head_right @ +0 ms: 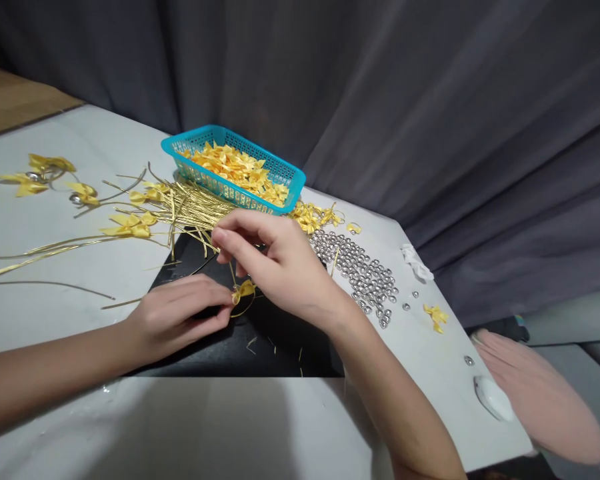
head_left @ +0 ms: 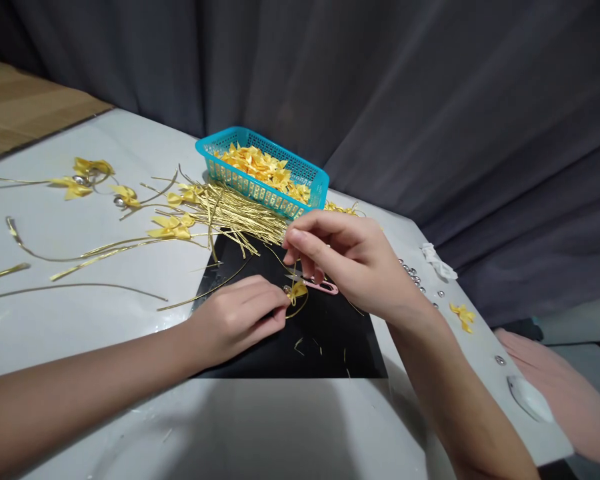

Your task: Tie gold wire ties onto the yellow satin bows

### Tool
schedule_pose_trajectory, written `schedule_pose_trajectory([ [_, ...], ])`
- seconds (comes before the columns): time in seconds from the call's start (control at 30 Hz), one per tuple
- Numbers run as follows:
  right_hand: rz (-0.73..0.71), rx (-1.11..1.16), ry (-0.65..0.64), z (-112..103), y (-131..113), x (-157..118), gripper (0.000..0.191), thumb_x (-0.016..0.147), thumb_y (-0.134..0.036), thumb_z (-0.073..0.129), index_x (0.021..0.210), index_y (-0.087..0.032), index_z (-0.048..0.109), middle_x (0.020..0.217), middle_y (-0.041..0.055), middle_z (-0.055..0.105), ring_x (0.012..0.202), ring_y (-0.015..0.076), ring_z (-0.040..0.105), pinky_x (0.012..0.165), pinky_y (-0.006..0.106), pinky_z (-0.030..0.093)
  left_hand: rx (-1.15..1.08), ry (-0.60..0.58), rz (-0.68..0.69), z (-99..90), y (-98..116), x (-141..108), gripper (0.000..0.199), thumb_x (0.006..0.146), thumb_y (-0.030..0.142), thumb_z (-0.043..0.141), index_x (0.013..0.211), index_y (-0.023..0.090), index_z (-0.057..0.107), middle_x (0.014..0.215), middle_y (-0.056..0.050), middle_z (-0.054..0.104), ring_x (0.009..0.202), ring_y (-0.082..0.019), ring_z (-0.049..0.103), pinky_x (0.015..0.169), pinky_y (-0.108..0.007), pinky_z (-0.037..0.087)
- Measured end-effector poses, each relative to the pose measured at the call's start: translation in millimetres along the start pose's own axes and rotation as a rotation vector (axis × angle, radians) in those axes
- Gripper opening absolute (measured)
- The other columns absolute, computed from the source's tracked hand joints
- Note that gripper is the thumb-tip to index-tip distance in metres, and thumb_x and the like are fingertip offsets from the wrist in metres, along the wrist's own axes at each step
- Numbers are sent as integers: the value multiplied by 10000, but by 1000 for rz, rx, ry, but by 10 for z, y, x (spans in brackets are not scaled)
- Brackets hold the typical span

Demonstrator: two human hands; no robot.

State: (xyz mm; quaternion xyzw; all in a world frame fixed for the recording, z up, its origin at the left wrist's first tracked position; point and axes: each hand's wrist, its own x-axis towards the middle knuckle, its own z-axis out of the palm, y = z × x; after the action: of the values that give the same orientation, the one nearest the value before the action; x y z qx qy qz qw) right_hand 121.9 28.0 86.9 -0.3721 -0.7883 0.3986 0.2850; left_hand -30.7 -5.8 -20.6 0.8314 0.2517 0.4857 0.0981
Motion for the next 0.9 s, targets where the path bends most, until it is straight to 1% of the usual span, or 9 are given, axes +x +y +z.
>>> schedule_pose_trajectory([
  [0.13,-32,-63,29,-15,-116,11,180,888,-268,510,779,-155,598,683,-12,597,554,50,533,503,153,431,9,-8,14,-1,2,3,93,820,74,550,891,123,587,719,-62,671,683,-143,604,662,-267,527],
  [0.27,-66,-154,46,-40,-238,38,178,884,-255,514,771,-159,611,691,-12,600,608,68,563,519,160,438,13,-13,16,-2,6,0,90,835,94,534,891,136,591,722,-57,673,676,-140,600,656,-268,529],
  [0.37,-102,-192,55,-54,-298,56,182,885,-264,519,775,-161,622,689,-17,597,609,68,562,529,164,439,8,-25,12,-1,5,-5,93,837,94,527,881,138,594,718,-58,670,669,-141,598,653,-271,528],
  [0.5,-130,-239,55,-57,-353,72,192,890,-285,520,781,-161,619,678,-16,595,588,63,547,531,162,453,17,-42,12,4,-5,-9,91,837,93,529,872,135,602,736,-66,679,686,-145,602,661,-269,527],
  [0.7,-157,-252,87,-57,-410,88,190,892,-264,524,759,-159,611,677,-25,579,572,47,537,550,158,445,37,-38,28,8,-8,-8,77,828,82,545,864,118,603,730,-74,681,686,-149,603,662,-265,527],
  [0.8,-163,-271,85,-99,-430,84,189,887,-258,529,762,-149,620,671,-22,582,562,50,554,542,165,445,41,-36,29,11,-9,-15,81,833,89,541,878,124,598,742,-73,682,697,-149,604,669,-268,528],
  [0.9,-211,-322,108,-151,-444,78,172,886,-222,532,774,-128,621,656,-15,591,547,59,561,527,178,466,29,-25,34,17,-14,-26,93,829,83,548,899,125,593,759,-73,682,701,-145,601,675,-266,527],
])
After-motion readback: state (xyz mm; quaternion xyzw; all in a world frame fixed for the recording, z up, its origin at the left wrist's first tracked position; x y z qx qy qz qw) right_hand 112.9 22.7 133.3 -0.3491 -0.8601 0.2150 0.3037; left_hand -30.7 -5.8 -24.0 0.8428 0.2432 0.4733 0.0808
